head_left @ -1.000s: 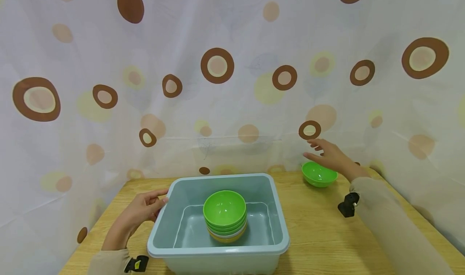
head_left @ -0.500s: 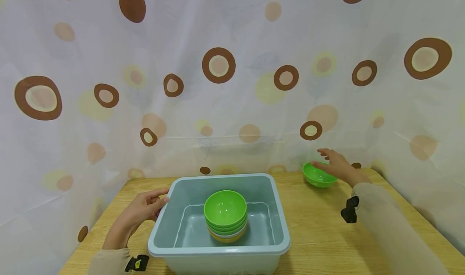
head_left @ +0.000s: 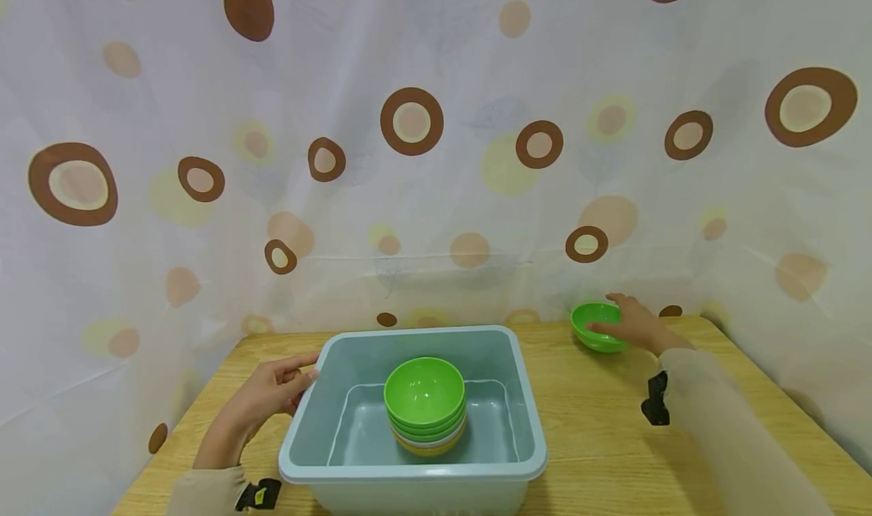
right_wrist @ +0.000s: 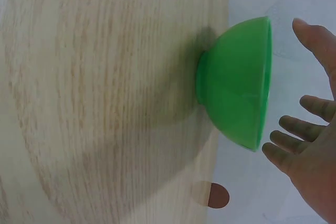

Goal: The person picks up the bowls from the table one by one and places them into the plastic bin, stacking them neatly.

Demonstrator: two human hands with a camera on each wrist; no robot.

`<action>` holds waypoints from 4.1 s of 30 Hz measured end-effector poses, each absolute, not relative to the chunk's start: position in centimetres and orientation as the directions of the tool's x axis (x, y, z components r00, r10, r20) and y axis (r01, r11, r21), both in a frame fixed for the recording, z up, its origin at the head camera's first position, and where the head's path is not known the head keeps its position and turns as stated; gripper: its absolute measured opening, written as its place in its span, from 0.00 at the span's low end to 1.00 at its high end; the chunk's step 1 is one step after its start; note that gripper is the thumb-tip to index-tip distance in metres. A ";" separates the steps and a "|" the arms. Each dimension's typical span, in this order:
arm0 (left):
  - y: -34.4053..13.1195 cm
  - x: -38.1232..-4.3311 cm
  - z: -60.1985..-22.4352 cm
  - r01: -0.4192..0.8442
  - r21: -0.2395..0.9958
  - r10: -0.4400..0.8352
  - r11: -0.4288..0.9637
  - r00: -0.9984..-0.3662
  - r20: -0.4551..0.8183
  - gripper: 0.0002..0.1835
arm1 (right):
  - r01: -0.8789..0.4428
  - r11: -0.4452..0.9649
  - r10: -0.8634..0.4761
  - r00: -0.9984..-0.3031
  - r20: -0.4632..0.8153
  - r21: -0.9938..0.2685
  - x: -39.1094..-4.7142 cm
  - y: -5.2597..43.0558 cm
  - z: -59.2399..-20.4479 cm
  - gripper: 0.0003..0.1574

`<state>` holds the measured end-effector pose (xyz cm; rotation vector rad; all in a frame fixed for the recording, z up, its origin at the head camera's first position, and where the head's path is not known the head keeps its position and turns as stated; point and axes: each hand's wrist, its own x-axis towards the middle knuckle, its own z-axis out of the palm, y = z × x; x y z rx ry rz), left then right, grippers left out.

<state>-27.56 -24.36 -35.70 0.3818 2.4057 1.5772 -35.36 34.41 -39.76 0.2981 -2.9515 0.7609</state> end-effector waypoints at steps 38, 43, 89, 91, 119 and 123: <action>-24.4 -27.6 -35.7 0.092 0.918 0.342 0.385 -0.938 -0.050 0.33 | -0.147 0.931 -0.119 -0.988 0.103 -0.335 -36.3 33.8 -41.2 0.67; -24.4 -27.7 -35.8 0.092 0.920 0.346 0.382 -0.937 -0.050 0.33 | -0.148 0.945 -0.113 -0.985 0.133 -0.291 -36.4 33.8 -41.2 0.67; -24.3 -27.5 -35.8 0.083 0.910 0.323 0.406 -0.945 -0.057 0.33 | -0.251 0.937 -0.217 -0.963 0.162 -0.241 -34.5 32.2 -38.3 0.65; -24.3 -27.5 -35.8 0.083 0.911 0.325 0.404 -0.944 -0.058 0.33 | -0.266 0.935 -0.231 -0.959 0.165 -0.234 -34.5 32.2 -38.2 0.66; -24.1 -27.6 -36.0 0.070 0.902 0.277 0.427 -0.959 -0.056 0.32 | -0.388 0.894 -0.335 -0.911 0.243 -0.224 -32.3 29.3 -32.4 0.70; -24.1 -27.6 -36.0 0.065 0.902 0.276 0.428 -0.959 -0.062 0.32 | -0.421 0.880 -0.361 -0.893 0.268 -0.219 -32.0 28.8 -31.6 0.70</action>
